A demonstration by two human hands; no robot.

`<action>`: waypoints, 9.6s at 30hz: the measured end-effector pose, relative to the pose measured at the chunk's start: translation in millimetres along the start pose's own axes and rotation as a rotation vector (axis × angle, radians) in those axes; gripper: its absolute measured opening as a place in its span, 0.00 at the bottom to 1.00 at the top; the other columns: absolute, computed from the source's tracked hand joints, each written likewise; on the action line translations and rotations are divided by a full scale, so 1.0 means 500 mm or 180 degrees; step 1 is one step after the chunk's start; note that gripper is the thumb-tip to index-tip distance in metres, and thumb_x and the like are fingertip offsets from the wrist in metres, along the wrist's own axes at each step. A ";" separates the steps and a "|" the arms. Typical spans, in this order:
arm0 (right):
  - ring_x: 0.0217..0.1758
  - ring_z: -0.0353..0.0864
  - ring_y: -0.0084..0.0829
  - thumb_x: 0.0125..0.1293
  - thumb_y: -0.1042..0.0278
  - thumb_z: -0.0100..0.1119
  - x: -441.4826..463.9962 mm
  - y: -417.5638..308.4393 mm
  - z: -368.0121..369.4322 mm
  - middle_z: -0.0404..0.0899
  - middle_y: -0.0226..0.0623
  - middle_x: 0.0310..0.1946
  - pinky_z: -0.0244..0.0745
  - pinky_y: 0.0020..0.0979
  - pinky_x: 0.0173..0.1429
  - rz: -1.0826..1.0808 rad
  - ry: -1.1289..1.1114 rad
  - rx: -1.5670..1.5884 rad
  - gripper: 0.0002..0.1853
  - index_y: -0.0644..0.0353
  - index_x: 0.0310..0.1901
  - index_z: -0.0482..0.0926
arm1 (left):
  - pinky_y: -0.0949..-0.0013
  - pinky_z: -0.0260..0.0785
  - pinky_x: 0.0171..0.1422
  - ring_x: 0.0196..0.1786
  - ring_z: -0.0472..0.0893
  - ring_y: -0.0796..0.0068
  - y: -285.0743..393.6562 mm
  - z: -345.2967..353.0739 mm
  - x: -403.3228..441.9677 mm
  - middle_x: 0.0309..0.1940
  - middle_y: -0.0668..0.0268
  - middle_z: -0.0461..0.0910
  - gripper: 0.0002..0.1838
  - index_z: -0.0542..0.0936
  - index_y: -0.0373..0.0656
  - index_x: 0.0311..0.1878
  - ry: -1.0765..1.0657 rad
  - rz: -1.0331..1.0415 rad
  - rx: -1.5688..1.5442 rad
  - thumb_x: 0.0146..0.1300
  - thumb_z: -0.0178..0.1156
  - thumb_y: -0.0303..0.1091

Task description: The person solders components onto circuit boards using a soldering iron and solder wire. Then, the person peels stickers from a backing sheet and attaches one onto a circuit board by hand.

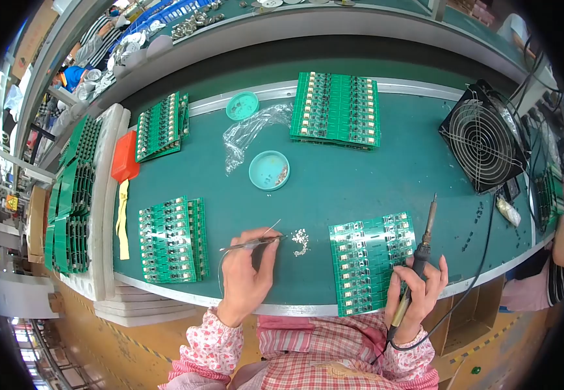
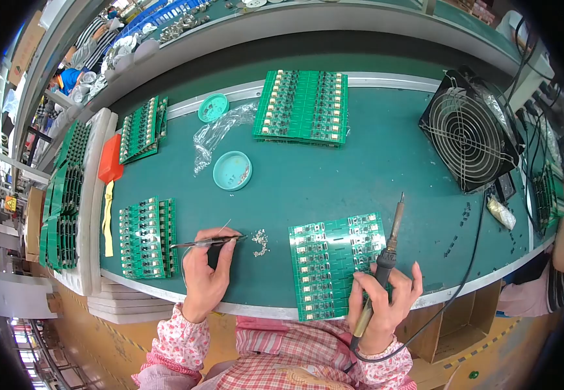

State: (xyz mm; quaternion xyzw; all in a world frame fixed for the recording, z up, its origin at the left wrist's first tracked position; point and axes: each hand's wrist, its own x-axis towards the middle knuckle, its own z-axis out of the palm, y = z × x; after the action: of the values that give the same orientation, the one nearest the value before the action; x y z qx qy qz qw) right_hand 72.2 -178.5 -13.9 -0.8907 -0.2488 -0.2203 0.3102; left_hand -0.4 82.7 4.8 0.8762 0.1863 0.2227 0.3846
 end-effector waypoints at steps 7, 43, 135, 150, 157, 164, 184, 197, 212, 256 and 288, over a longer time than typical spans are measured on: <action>0.50 0.81 0.37 0.57 0.75 0.70 0.004 -0.002 0.001 0.83 0.36 0.44 0.60 0.58 0.74 -0.0048 0.0016 -0.0012 0.13 0.52 0.44 0.84 | 0.63 0.73 0.49 0.41 0.82 0.59 0.000 0.004 -0.001 0.44 0.62 0.86 0.07 0.84 0.40 0.45 0.0041 0.0137 0.0138 0.64 0.65 0.21; 0.44 0.80 0.32 0.51 0.77 0.75 0.004 0.005 0.005 0.82 0.31 0.39 0.67 0.50 0.70 -0.0033 0.0243 0.0214 0.19 0.48 0.45 0.86 | 0.69 0.80 0.48 0.42 0.88 0.67 0.070 0.085 -0.063 0.43 0.57 0.85 0.10 0.79 0.33 0.49 -0.0611 0.0795 -0.0380 0.66 0.60 0.14; 0.21 0.82 0.31 0.61 0.73 0.63 -0.006 0.015 -0.054 0.83 0.36 0.20 0.76 0.30 0.27 -0.0409 -0.0808 0.2532 0.06 0.66 0.37 0.84 | 0.62 0.76 0.47 0.44 0.84 0.58 0.086 0.088 -0.070 0.43 0.59 0.86 0.10 0.83 0.39 0.46 -0.0438 0.0891 -0.0046 0.62 0.66 0.19; 0.39 0.79 0.39 0.57 0.76 0.70 0.022 -0.013 -0.024 0.78 0.37 0.36 0.74 0.38 0.43 -0.0174 -0.0239 0.0743 0.20 0.53 0.52 0.85 | 0.61 0.76 0.47 0.41 0.84 0.56 0.091 0.090 -0.074 0.42 0.60 0.86 0.08 0.84 0.39 0.44 -0.0349 0.0867 -0.0004 0.61 0.68 0.22; 0.42 0.78 0.38 0.57 0.68 0.73 0.023 -0.017 -0.022 0.77 0.35 0.39 0.72 0.39 0.47 -0.0165 -0.0302 0.0661 0.21 0.49 0.54 0.86 | 0.62 0.75 0.50 0.44 0.84 0.57 0.089 0.084 -0.076 0.43 0.60 0.87 0.08 0.84 0.39 0.45 -0.0429 0.0676 -0.0132 0.62 0.67 0.23; 0.44 0.79 0.38 0.57 0.65 0.75 0.051 -0.048 -0.025 0.75 0.35 0.41 0.74 0.39 0.47 -0.0650 -0.0205 0.0860 0.19 0.44 0.51 0.86 | 0.62 0.71 0.58 0.46 0.85 0.63 0.102 0.047 -0.060 0.44 0.64 0.86 0.18 0.83 0.43 0.48 -0.0589 0.1593 0.0205 0.53 0.71 0.20; 0.46 0.79 0.45 0.51 0.67 0.78 0.024 -0.028 -0.035 0.77 0.42 0.43 0.76 0.43 0.51 -0.0415 -0.0139 0.0946 0.16 0.52 0.43 0.86 | 0.59 0.71 0.57 0.42 0.85 0.68 0.075 -0.007 -0.074 0.38 0.68 0.87 0.14 0.83 0.45 0.40 -0.0330 0.1681 0.0182 0.52 0.68 0.16; 0.60 0.77 0.53 0.54 0.62 0.79 0.033 -0.013 -0.006 0.76 0.47 0.54 0.73 0.50 0.66 -0.0054 -0.0556 0.0278 0.28 0.51 0.58 0.81 | 0.62 0.74 0.51 0.44 0.84 0.60 0.026 -0.024 -0.101 0.43 0.58 0.85 0.09 0.81 0.38 0.47 -0.0054 0.0519 0.0353 0.64 0.66 0.21; 0.55 0.79 0.49 0.54 0.65 0.77 0.032 -0.009 -0.011 0.77 0.47 0.51 0.73 0.54 0.67 -0.0097 -0.0511 0.0158 0.26 0.54 0.56 0.83 | 0.70 0.75 0.49 0.40 0.84 0.73 0.018 0.028 -0.002 0.39 0.62 0.86 0.07 0.81 0.35 0.48 0.0263 0.0043 0.0103 0.69 0.65 0.25; 0.57 0.79 0.46 0.53 0.64 0.77 0.031 -0.011 -0.012 0.79 0.45 0.49 0.74 0.49 0.65 -0.0052 -0.0376 0.0117 0.24 0.52 0.54 0.85 | 0.69 0.78 0.57 0.48 0.85 0.71 0.043 0.029 -0.035 0.43 0.57 0.84 0.07 0.77 0.31 0.49 0.0005 -0.0028 -0.0547 0.70 0.60 0.16; 0.56 0.80 0.46 0.52 0.67 0.77 0.019 -0.003 -0.008 0.79 0.43 0.49 0.74 0.45 0.62 -0.0066 -0.0232 0.0275 0.26 0.50 0.56 0.84 | 0.68 0.78 0.47 0.42 0.86 0.63 0.082 0.083 -0.099 0.43 0.55 0.84 0.10 0.80 0.35 0.47 -0.0402 0.0776 -0.0257 0.63 0.65 0.17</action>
State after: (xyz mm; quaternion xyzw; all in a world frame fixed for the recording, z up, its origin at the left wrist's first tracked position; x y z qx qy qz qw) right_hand 77.8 -177.3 -4.9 -0.8812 -0.2784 -0.1801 0.3369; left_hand -12.9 7.6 -1.6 0.8885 0.0448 0.2195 0.4005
